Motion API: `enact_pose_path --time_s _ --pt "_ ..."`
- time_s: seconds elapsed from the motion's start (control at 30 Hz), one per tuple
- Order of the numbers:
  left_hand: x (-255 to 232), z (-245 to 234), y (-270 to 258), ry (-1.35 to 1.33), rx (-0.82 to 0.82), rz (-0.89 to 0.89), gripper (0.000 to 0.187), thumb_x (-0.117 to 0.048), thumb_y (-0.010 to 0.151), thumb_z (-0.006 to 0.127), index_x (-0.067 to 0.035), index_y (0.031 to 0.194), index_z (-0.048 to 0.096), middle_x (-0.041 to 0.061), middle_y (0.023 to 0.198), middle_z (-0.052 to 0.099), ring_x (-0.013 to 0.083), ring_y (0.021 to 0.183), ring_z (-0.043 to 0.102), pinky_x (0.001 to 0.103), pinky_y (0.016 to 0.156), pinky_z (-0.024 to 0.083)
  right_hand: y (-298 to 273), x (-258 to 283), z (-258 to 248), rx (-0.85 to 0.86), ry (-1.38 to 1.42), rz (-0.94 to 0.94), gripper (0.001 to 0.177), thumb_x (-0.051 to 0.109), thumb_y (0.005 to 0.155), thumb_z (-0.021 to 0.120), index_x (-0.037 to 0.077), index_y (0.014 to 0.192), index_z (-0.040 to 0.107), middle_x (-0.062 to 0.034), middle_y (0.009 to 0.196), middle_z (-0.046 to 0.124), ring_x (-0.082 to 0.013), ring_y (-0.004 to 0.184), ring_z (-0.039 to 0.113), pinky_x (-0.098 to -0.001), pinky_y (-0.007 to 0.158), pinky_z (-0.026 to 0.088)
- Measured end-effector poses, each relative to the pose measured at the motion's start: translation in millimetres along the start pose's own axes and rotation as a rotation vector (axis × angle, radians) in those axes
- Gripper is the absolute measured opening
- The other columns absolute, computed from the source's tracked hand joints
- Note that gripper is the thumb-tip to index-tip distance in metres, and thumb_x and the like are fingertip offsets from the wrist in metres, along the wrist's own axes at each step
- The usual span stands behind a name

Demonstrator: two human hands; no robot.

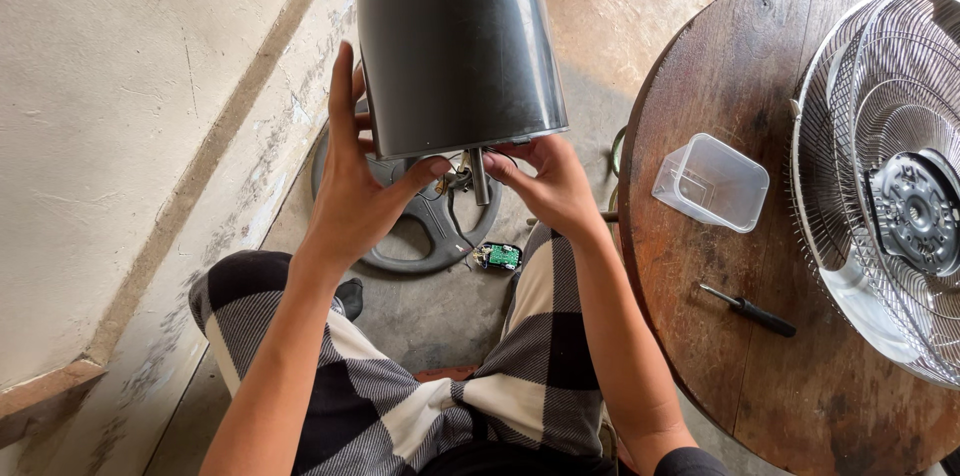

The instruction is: The person attaches a black plastic fan housing to the fan stand, aligns the internal components, and secures the assembly using a screwdriver. The person also handles a small black plastic part and a screw from a container.

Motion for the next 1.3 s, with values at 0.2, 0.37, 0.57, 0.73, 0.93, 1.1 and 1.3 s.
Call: enact_pose_path --time_s 0.2,0.37,0.57,0.73,0.93,1.1,1.3 --pt "4 10 -15 -0.004 -0.072 -0.062 0.094 -0.035 0.1 0.08 -0.009 0.169 0.022 0.014 0.161 0.049 0.0231 0.131 0.064 0.033 0.097 0.058 -20 -12 19 -0.192 0.048 -0.019 0.031 0.01 0.097 0.073 0.0 0.126 0.07 -0.0076 0.112 0.076 -0.0131 0.106 0.071 -0.0262 0.095 0.057" --pt "-7 19 -14 0.163 -0.163 -0.017 0.08 -0.03 0.1 0.081 -0.005 0.16 0.034 0.011 0.147 0.052 0.0204 0.113 0.062 0.033 0.087 0.055 -32 -12 38 -0.295 0.162 -0.076 0.026 0.007 0.099 0.072 -0.002 0.123 0.07 -0.0064 0.112 0.074 -0.0114 0.105 0.069 -0.0251 0.096 0.056" --pt "-15 22 -14 0.206 -0.18 -0.003 0.062 -0.027 0.101 0.078 -0.003 0.148 0.047 0.01 0.134 0.053 0.0141 0.089 0.056 0.031 0.078 0.053 -41 -6 48 -0.313 0.212 -0.105 0.026 0.008 0.099 0.071 -0.003 0.123 0.069 -0.006 0.109 0.073 -0.0113 0.103 0.069 -0.0255 0.098 0.056" --pt "-15 23 -14 0.189 -0.167 -0.017 0.061 -0.027 0.1 0.078 -0.003 0.148 0.049 0.009 0.134 0.054 0.0127 0.085 0.055 0.03 0.078 0.055 -45 -7 59 -0.304 0.296 0.001 0.029 0.013 0.097 0.075 -0.003 0.121 0.069 -0.0051 0.105 0.072 -0.0103 0.098 0.068 -0.025 0.092 0.056" --pt "-12 21 -13 0.145 -0.159 -0.019 0.058 -0.022 0.103 0.075 -0.001 0.149 0.046 0.013 0.139 0.052 0.0134 0.09 0.064 0.028 0.076 0.058 -26 -10 71 -0.295 0.27 -0.052 0.029 0.017 0.097 0.076 -0.002 0.118 0.07 -0.0045 0.104 0.074 -0.0104 0.099 0.069 -0.0257 0.093 0.057" --pt "-7 20 -12 0.189 -0.151 -0.017 0.059 -0.022 0.104 0.074 0.001 0.15 0.045 0.014 0.142 0.053 0.0152 0.09 0.064 0.029 0.076 0.058 -12 -7 70 -0.311 0.23 -0.135 0.023 0.014 0.099 0.073 0.0 0.117 0.07 -0.0028 0.107 0.076 -0.0101 0.104 0.072 -0.0262 0.097 0.058" --pt "-3 22 -12 0.182 -0.145 0.008 0.062 -0.026 0.105 0.072 0.001 0.152 0.042 0.015 0.145 0.05 0.0172 0.103 0.066 0.029 0.079 0.06 -12 -4 73 -0.279 0.326 -0.23 0.028 0.012 0.1 0.073 0.001 0.124 0.064 -0.0019 0.112 0.07 -0.0092 0.107 0.066 -0.0259 0.1 0.054"
Point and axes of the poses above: each hand's wrist, its own y-axis towards the middle knuckle, its own z-axis out of the palm, x = y × z, the point moved 5 cm from there along y, towards the middle knuckle
